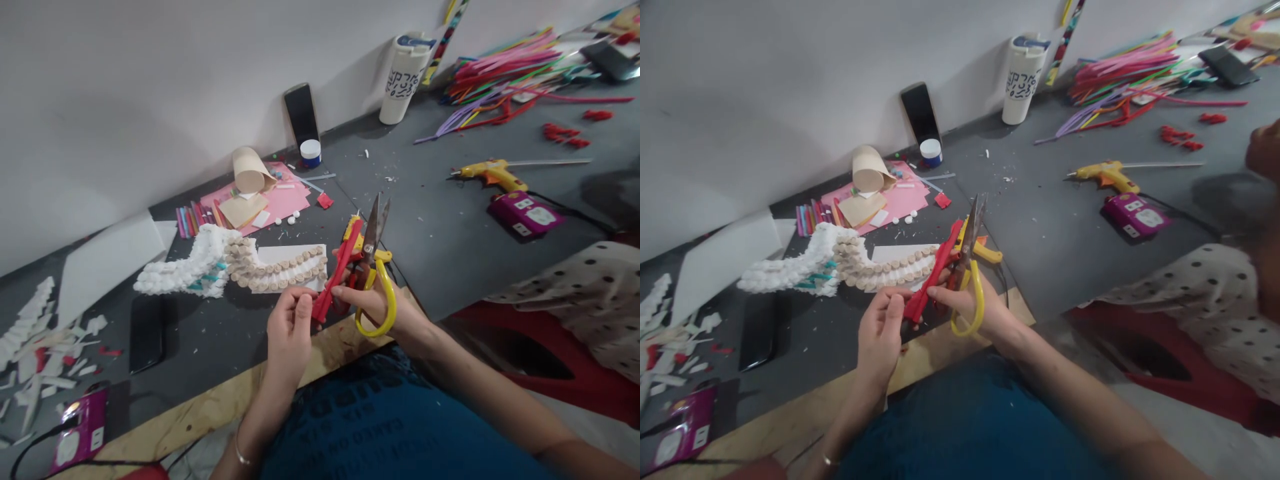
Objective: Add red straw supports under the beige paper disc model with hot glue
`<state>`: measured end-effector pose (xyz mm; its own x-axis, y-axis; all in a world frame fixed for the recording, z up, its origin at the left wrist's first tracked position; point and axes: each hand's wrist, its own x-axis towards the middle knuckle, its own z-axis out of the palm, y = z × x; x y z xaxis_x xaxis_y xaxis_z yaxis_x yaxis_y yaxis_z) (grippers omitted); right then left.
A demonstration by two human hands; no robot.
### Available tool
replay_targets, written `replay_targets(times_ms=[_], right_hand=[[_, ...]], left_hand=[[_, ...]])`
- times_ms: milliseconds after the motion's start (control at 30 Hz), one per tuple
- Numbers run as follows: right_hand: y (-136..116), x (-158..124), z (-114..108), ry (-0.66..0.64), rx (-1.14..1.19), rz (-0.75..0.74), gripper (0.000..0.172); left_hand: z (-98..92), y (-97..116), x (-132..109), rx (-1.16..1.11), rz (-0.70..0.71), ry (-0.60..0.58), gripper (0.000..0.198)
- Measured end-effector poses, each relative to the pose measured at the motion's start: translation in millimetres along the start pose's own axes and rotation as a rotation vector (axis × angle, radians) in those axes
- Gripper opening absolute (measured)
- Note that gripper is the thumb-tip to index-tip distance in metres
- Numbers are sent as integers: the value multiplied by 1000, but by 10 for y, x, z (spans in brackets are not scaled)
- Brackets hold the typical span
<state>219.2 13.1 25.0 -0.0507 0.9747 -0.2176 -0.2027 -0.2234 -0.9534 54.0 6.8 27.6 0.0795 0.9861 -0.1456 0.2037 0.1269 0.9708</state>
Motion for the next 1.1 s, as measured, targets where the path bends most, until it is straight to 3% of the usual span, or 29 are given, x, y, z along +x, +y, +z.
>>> replay_targets(times_ms=[133, 333, 433, 567, 667, 900, 1100], right_hand=[[26, -15, 18, 7, 39, 17, 20], [41, -37, 53, 41, 121, -17, 54], [79, -23, 16, 16, 109, -21, 57], [194, 37, -63, -132, 172, -35, 65], [258, 92, -94, -188, 226, -50, 70], [258, 177, -121, -125, 254, -65, 63], [317, 198, -183, -69, 263, -94, 64]], left_hand=[[-2, -30, -5, 61, -22, -44, 27], [-7, 22, 5, 199, 67, -59, 24], [7, -4, 16, 51, -46, -86, 26], [37, -43, 32, -311, -288, -109, 37], [41, -25, 46, -432, -400, -129, 45], [20, -19, 69, -399, -416, -269, 47], [12, -86, 111, -297, -316, -189, 36]])
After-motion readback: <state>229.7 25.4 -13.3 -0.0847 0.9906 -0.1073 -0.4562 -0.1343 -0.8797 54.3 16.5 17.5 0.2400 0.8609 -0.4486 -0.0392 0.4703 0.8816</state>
